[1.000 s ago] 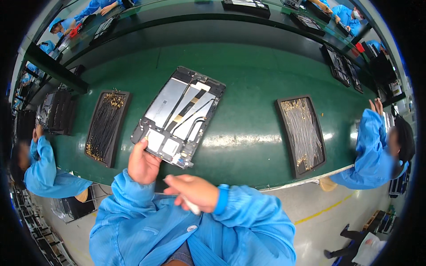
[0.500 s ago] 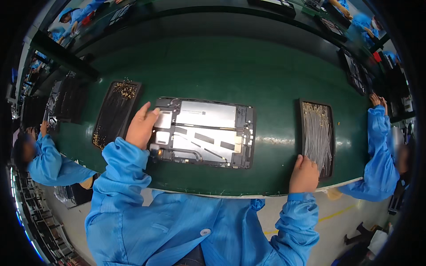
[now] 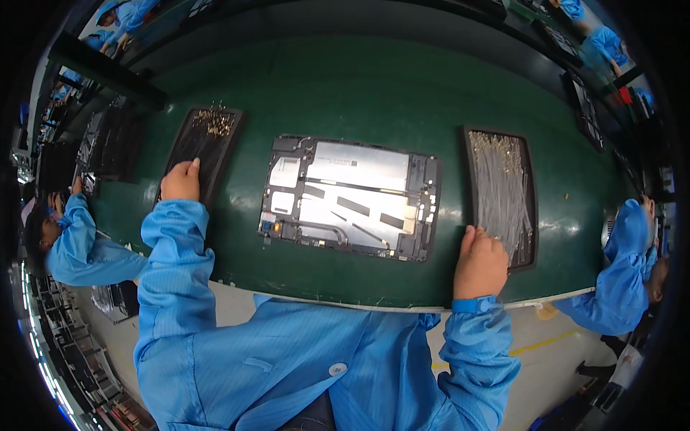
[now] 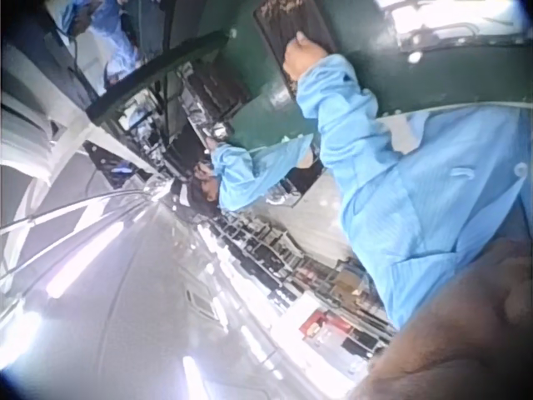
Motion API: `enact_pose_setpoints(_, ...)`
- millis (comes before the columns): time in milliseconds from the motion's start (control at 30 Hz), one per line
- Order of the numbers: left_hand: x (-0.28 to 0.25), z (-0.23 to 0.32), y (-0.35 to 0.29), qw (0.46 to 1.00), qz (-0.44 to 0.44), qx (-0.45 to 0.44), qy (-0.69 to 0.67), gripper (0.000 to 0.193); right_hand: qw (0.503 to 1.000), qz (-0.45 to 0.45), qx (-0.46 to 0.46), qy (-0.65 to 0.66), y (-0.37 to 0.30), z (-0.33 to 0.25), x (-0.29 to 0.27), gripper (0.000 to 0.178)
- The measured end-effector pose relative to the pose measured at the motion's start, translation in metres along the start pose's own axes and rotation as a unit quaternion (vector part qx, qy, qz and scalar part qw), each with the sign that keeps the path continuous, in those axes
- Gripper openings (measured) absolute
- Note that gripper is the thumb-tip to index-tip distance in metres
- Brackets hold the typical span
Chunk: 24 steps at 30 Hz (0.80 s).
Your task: Assembling internal ribbon cables and components into tablet or laptop housings on a factory production line.
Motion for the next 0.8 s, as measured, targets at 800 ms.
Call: enact_pose_setpoints(800,-0.06,0.017,-0.032,0.969,0.149,0.193,-0.043,0.019,0.66,-0.496,0.08,0.559,-0.114,-0.119,0.025,0.033)
Point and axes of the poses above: each hand's wrist, its own y-axis towards the middle knuckle, its own x-axis out of the palm, z = x × y, the point moved 10 cm from there along y, towards the middle knuckle, and after that the axes turned 8 degrees about x, right-handed, at the moved point
